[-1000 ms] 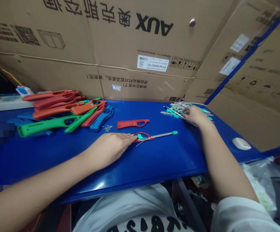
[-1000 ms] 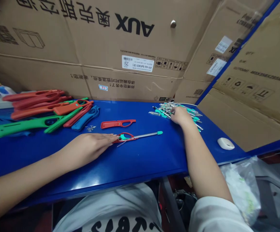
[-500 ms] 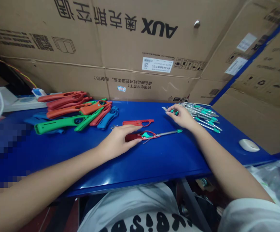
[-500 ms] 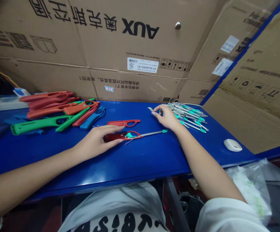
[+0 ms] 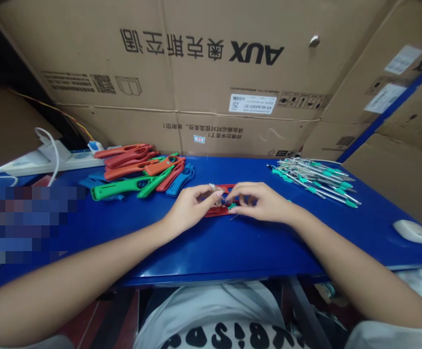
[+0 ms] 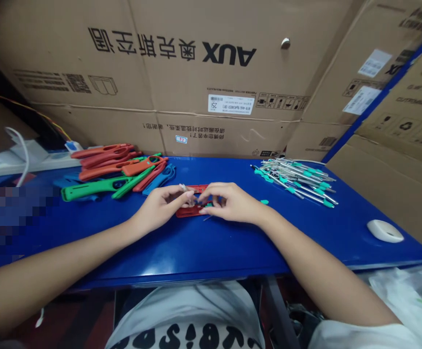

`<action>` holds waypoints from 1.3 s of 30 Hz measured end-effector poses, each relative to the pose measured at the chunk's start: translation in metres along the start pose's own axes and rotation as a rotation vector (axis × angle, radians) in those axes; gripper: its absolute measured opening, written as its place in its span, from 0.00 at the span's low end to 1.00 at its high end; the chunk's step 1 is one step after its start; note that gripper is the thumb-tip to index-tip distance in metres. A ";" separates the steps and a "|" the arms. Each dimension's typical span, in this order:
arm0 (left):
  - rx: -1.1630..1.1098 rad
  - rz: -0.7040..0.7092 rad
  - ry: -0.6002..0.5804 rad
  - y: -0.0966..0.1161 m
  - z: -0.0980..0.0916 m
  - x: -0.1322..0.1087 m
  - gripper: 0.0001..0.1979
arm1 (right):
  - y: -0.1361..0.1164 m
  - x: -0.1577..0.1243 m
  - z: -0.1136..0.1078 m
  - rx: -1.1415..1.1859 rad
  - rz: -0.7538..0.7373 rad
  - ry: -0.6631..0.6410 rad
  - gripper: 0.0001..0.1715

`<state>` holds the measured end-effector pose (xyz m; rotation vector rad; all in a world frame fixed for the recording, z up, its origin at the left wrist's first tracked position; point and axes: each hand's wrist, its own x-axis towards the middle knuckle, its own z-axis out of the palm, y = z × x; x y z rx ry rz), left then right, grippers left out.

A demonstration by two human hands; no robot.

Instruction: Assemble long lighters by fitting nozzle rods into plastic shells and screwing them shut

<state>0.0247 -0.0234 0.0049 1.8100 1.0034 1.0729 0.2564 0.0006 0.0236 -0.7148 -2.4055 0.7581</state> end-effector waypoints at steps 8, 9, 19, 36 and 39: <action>0.073 -0.067 -0.100 0.001 0.001 -0.004 0.23 | 0.006 -0.011 -0.004 -0.168 -0.002 -0.209 0.06; 0.089 -0.064 -0.105 0.002 0.002 -0.005 0.24 | 0.008 -0.009 -0.002 -0.149 -0.006 -0.189 0.06; -0.038 -0.103 -0.140 -0.009 0.001 -0.005 0.24 | 0.020 -0.006 0.005 0.365 0.412 -0.053 0.20; 0.125 0.058 -0.197 -0.002 0.004 -0.004 0.19 | 0.007 -0.003 0.014 0.535 0.328 0.050 0.22; 0.130 0.066 -0.219 -0.001 0.004 -0.005 0.18 | 0.008 -0.003 0.014 0.547 0.326 0.061 0.23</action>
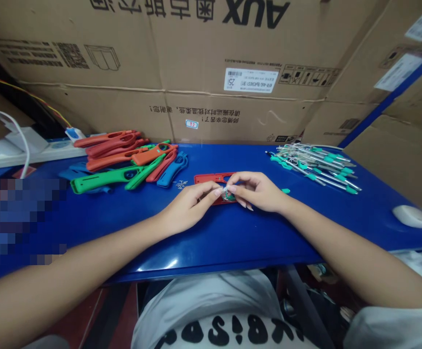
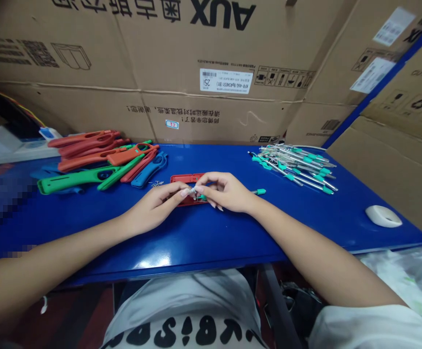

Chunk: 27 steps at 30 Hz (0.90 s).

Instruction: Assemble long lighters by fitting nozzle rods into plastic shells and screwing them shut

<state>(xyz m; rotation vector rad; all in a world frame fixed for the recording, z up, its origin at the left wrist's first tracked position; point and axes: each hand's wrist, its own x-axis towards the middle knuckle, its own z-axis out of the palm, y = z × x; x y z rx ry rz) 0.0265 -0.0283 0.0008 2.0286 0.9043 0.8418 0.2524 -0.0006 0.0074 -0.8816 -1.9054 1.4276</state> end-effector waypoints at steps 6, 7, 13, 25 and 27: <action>0.031 0.009 -0.008 0.004 -0.001 0.000 0.19 | -0.002 -0.001 0.002 -0.021 -0.081 0.043 0.21; 0.031 0.003 -0.008 0.004 -0.001 -0.001 0.19 | -0.002 -0.001 0.002 -0.031 -0.105 0.050 0.21; 0.046 -0.012 -0.001 0.001 0.000 -0.001 0.20 | 0.000 -0.001 0.004 -0.057 -0.189 0.075 0.16; -0.017 0.013 0.060 -0.001 0.003 -0.002 0.15 | -0.005 -0.001 0.006 0.000 -0.029 0.060 0.20; -0.026 -0.007 0.073 -0.004 0.004 -0.002 0.15 | -0.005 -0.001 0.006 0.025 -0.013 0.055 0.21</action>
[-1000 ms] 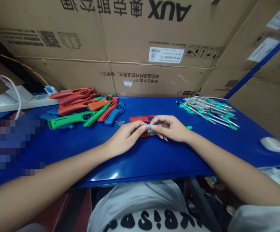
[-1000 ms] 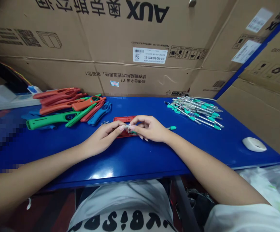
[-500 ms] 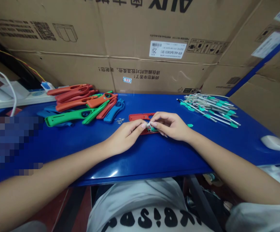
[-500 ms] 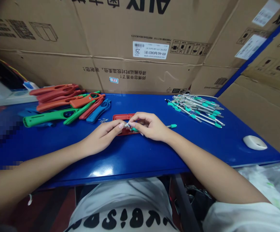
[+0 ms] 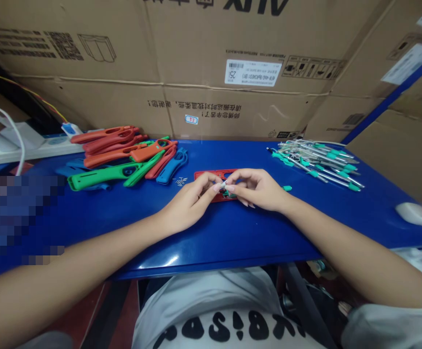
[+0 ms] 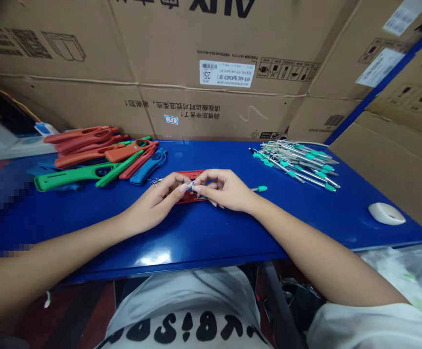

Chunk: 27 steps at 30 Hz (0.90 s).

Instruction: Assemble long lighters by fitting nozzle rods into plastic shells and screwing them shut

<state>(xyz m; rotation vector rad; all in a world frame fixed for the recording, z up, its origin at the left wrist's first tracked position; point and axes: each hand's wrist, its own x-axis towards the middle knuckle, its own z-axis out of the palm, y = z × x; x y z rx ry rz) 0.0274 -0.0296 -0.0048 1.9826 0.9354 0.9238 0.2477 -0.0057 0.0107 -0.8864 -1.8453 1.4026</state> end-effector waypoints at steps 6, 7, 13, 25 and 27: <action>0.016 0.060 0.017 -0.001 0.001 -0.001 0.12 | 0.002 0.002 -0.003 0.144 0.092 -0.047 0.23; 0.016 0.076 0.028 -0.001 0.001 -0.001 0.12 | 0.002 0.003 -0.003 0.174 0.100 -0.055 0.22; 0.104 0.145 0.123 0.002 -0.001 0.001 0.10 | 0.001 0.005 -0.004 0.374 0.096 -0.111 0.17; 0.180 0.197 0.172 0.001 -0.002 0.000 0.09 | 0.000 0.004 -0.004 0.391 0.168 -0.214 0.18; 0.186 0.210 0.178 0.002 -0.002 0.000 0.08 | 0.000 0.004 -0.003 0.394 0.176 -0.235 0.18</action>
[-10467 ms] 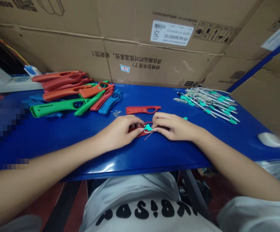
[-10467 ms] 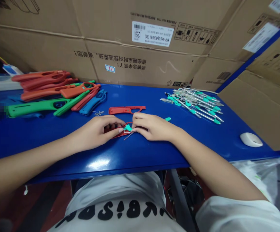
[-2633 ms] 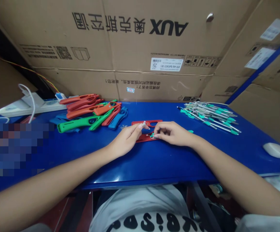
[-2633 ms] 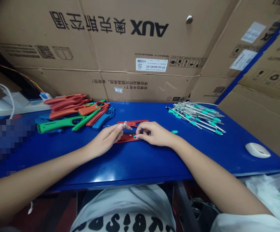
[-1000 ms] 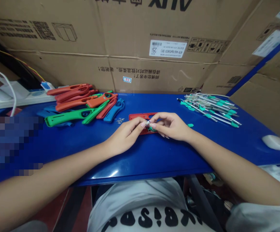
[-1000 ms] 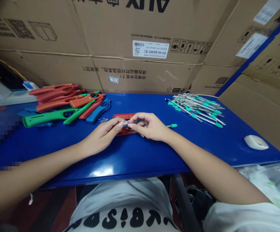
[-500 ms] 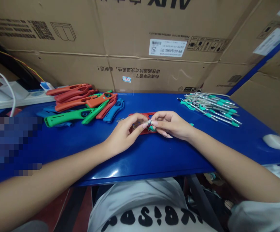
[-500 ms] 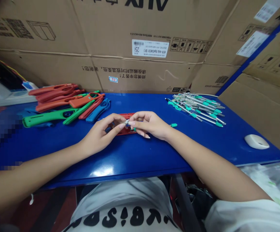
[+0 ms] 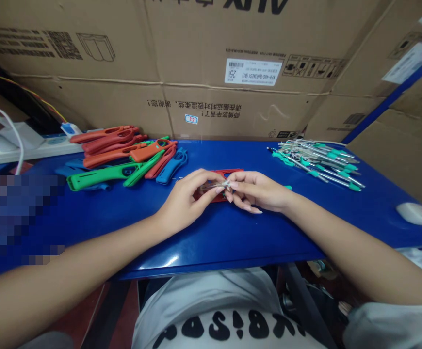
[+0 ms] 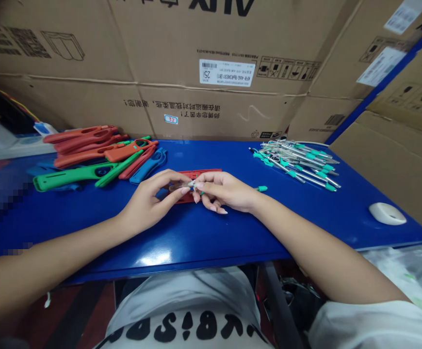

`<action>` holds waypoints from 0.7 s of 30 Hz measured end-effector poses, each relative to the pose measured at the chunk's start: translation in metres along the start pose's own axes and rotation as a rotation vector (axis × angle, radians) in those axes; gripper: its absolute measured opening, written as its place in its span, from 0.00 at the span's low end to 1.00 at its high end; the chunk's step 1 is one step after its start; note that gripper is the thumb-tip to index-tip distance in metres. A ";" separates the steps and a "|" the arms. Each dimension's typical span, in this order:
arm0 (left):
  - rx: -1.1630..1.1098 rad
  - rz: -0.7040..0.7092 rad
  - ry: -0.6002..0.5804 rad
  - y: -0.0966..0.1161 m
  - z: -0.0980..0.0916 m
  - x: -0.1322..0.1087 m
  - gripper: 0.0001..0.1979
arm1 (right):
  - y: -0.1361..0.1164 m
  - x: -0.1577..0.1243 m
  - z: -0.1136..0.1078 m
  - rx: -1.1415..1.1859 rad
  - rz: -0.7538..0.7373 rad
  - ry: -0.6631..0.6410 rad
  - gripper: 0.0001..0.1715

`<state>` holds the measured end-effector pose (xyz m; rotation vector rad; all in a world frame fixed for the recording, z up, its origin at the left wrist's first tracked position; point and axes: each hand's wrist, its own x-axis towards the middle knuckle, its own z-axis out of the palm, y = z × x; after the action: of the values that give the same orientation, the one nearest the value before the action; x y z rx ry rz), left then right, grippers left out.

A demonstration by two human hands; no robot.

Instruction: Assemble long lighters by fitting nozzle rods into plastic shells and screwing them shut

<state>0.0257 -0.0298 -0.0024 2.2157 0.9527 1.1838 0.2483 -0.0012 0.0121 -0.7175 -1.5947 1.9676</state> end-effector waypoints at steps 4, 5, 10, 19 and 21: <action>0.011 0.033 0.021 0.000 -0.001 0.001 0.08 | 0.000 0.000 0.002 0.026 -0.008 -0.019 0.17; 0.013 0.041 0.026 0.001 -0.001 0.001 0.08 | 0.000 0.000 0.002 0.032 -0.018 -0.013 0.17; 0.032 0.034 0.034 0.000 -0.001 0.001 0.09 | 0.001 0.000 0.003 0.033 -0.068 0.035 0.16; 0.035 0.069 0.042 0.003 -0.001 0.000 0.10 | -0.002 -0.002 0.003 -0.114 -0.112 0.077 0.20; 0.059 0.112 0.049 0.002 -0.001 0.000 0.09 | -0.004 -0.004 0.003 -0.159 -0.110 0.080 0.20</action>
<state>0.0252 -0.0314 -0.0004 2.3232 0.9042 1.2797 0.2488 -0.0052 0.0168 -0.7432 -1.7183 1.7281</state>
